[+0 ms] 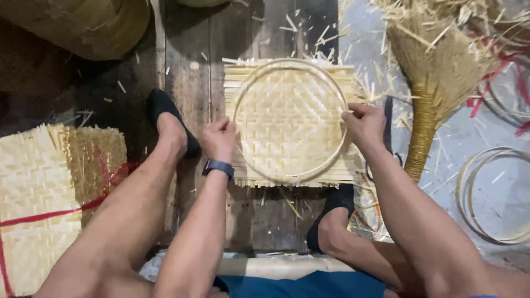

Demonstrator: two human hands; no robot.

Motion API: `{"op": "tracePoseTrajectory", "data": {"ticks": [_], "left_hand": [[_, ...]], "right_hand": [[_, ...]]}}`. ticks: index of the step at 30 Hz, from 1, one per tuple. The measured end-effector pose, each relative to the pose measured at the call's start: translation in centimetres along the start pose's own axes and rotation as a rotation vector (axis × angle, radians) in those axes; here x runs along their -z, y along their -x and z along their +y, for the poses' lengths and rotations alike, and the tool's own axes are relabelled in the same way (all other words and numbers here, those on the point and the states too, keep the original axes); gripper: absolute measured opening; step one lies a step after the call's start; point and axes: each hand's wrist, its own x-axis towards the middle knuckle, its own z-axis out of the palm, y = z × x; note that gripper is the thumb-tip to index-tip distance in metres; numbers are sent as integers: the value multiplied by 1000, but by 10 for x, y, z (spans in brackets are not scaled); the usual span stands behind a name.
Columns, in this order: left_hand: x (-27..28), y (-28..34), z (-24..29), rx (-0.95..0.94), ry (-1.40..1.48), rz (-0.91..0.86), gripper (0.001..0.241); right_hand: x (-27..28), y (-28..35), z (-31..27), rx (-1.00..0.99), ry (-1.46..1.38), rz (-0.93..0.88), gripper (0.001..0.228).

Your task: The person sits at a floor workshop station assembling bamboo steamer lids. They lay a woven bamboo mat over a round wooden form, press a bamboo rim ring around it, trim the excess mat edges with scissors, and stack the finished lids onto a pile of steamer bodies.

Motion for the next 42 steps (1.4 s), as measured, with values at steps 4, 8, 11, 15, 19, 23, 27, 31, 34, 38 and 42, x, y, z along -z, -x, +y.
{"op": "tracePoseTrajectory", "data": {"ticks": [4,8,11,15,19,23,27,31,34,38,42], "left_hand": [[5,-7,-13,63,-339,-186,23],[14,-6,24,42,-430,-196,20],[11,-9,20,33,-391,-168,22],[16,-2,5,113,-433,-183,20],[10,-27,-76,-31,-322,-253,28],[-2,-38,-36,236,-326,-339,27],[3,-28,-43,581,-27,-327,28],[10,-32,-3,660,50,-354,27],[6,-53,-51,753,149,-427,28],[-1,-63,-114,758,144,-466,30],[-2,-68,-104,735,129,-477,29]], "right_hand": [[-18,-2,33,214,265,104,38],[-9,15,8,204,257,116,32],[-5,14,3,103,197,105,25],[-10,23,23,33,177,106,20],[-27,-12,86,57,348,68,23],[-25,-31,73,43,404,137,28],[-15,2,42,31,258,116,28],[-14,-2,36,-27,241,88,26],[-14,-5,40,-56,108,75,29],[-15,-6,54,-87,94,61,30],[-15,-13,58,-68,113,36,29]]}}
